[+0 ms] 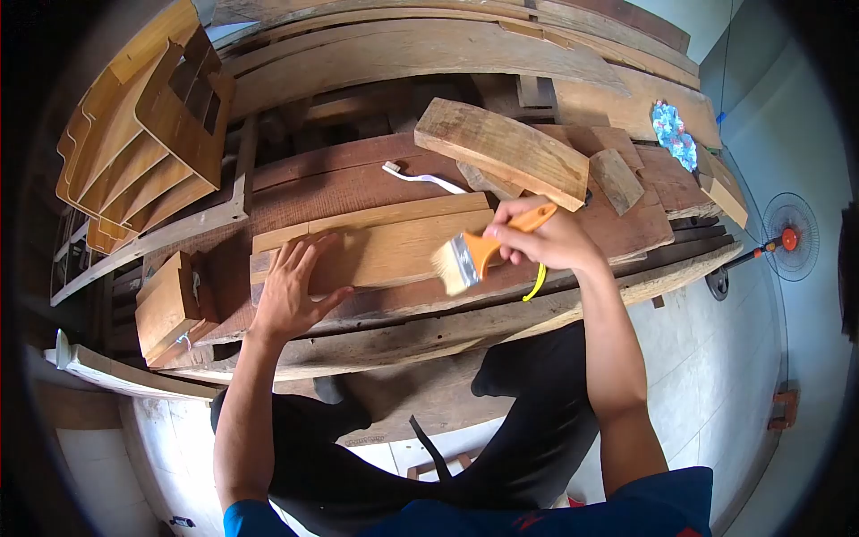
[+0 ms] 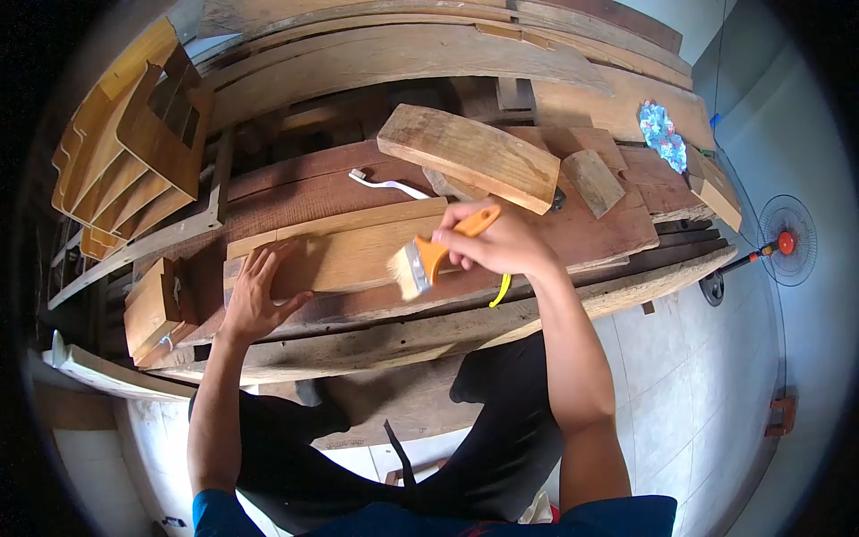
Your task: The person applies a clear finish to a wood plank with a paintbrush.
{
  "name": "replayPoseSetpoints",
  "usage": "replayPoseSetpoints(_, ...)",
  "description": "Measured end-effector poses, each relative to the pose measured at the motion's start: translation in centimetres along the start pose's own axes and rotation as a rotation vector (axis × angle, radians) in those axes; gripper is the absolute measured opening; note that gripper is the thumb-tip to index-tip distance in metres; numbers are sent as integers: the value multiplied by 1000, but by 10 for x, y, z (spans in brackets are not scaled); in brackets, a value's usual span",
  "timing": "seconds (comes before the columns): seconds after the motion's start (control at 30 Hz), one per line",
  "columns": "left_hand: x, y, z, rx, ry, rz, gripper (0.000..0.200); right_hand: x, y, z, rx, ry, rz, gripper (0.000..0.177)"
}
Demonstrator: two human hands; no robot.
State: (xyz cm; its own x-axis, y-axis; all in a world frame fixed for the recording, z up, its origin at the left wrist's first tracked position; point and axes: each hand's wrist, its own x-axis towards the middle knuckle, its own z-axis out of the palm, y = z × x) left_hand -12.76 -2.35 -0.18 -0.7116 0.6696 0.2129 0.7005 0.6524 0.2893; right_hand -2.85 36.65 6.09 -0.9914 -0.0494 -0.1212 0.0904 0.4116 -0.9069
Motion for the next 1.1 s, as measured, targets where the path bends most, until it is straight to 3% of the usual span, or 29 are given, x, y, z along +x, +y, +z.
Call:
replayPoseSetpoints(0.07, -1, 0, 1, 12, 4, 5, 83, 7, 4, 1, 80, 142, -69, 16)
replayPoseSetpoints(0.17, -2, 0, 1, 22, 11, -3, 84, 4, 0, 6, 49, -28, 38, 18)
replayPoseSetpoints(0.23, -1, 0, 3, 32, 4, -18, 86, 10, 11, 16, 78, -160, -4, 17)
replayPoseSetpoints(0.3, -1, 1, 1, 26, -14, -35, 88, 17, 16, 24, 200, 11, -47, 17)
replayPoseSetpoints(0.4, -1, 0, 2, 21, -7, -24, 91, 25, 17, 48, 165, 25, -197, 17)
replayPoseSetpoints(0.5, 0, 2, -1, 24, -23, -30, 91, 16, 3, 44, 131, -244, -87, 11)
replayPoseSetpoints(0.6, -1, 2, 0, 18, -17, -32, 90, 22, 15, 40, 173, -34, -127, 11)
replayPoseSetpoints(0.7, -1, 3, -1, 5, 1, -13, 88, 22, 17, 49, 191, -5, -165, 13)
replayPoseSetpoints(0.83, 0, 4, -2, -6, -10, -31, 89, 16, 10, 30, 149, -127, -85, 15)
replayPoseSetpoints(0.9, -1, 3, -1, 8, 1, -15, 89, 17, 14, 23, 136, 103, -66, 16)
replayPoseSetpoints(0.97, 0, 2, -1, 12, 5, -4, 89, 18, 13, 29, 94, 89, -146, 15)
replayPoseSetpoints(1.07, 0, 2, -1, 6, -7, -7, 88, 12, 4, 24, 106, -129, -50, 16)
replayPoseSetpoints(1.1, 0, 2, -2, 4, -16, -15, 87, 13, 8, 19, 82, -92, -41, 18)
